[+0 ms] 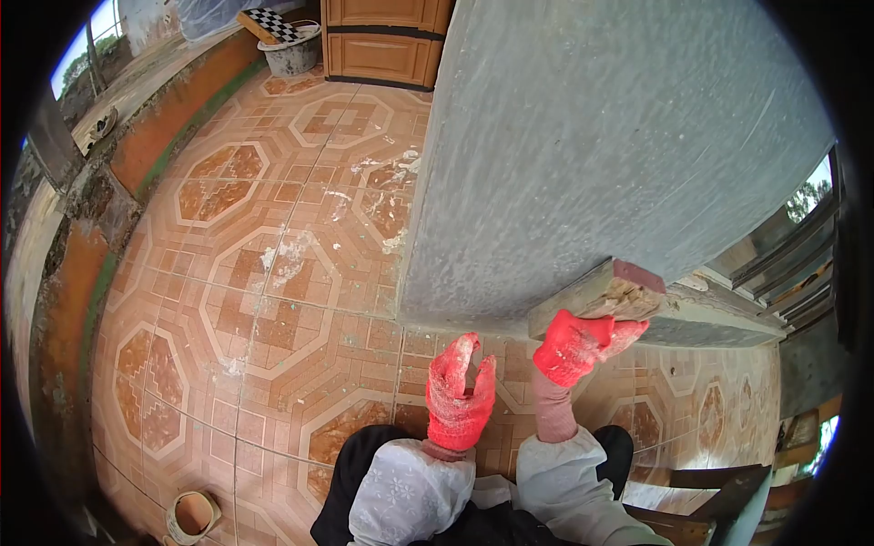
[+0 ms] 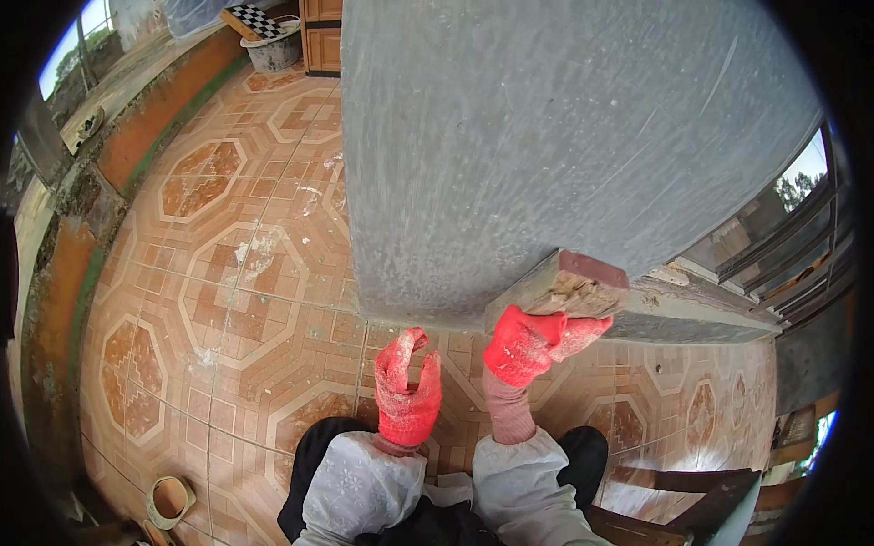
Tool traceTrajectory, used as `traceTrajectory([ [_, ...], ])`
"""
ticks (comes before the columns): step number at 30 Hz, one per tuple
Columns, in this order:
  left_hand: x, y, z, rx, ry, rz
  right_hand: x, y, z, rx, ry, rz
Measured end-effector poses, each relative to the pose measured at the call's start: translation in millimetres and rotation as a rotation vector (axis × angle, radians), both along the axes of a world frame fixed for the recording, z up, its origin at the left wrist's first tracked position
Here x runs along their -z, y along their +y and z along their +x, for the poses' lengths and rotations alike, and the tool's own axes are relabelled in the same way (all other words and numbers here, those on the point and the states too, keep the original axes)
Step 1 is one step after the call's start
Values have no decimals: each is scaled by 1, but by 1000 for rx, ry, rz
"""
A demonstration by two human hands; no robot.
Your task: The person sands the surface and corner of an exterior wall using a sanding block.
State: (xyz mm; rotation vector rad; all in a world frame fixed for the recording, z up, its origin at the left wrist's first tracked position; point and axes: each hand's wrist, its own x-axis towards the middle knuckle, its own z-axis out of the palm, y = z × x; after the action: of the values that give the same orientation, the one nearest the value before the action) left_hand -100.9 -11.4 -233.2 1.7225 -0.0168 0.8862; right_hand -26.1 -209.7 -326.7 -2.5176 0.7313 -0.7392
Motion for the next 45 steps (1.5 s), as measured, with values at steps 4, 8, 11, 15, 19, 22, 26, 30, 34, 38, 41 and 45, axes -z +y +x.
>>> traceTrajectory([
  [4, 2, 1, 0, 12, 27, 33, -82, -3, 14, -127, -558, -928],
  [8, -1, 2, 0, -17, -13, 19, -99, 74, 16, -254, -753, 256],
  [11, 2, 0, 1, -38, -24, 15, -79, 96, -2, -394, -861, 676],
  [15, 5, 2, 4, -42, -38, 26, -96, 86, 2, -82, -669, -181],
  [19, 4, 4, 4, -38, -18, 35, -186, 43, 21, -79, -754, -366],
  [22, 2, 3, 5, -47, -16, 45, -218, 50, 28, -139, -852, -282],
  [26, 2, 4, 4, -62, -40, 54, -166, 107, 5, -444, -894, 472],
  [30, 7, -1, 7, -87, -108, -20, -129, 85, -3, -430, -642, 285],
  [34, 6, 2, 5, -72, 2, 34, -187, 39, 28, -33, -650, -239],
  [38, 6, 2, 4, -70, -35, -23, -150, -3, 45, -135, -599, -885],
  [41, 3, 5, 8, -85, -37, -31, -124, 54, 62, 124, -664, 64],
  [45, 5, 8, 8, -113, -58, 4, -153, 99, 8, -225, -669, 23],
])
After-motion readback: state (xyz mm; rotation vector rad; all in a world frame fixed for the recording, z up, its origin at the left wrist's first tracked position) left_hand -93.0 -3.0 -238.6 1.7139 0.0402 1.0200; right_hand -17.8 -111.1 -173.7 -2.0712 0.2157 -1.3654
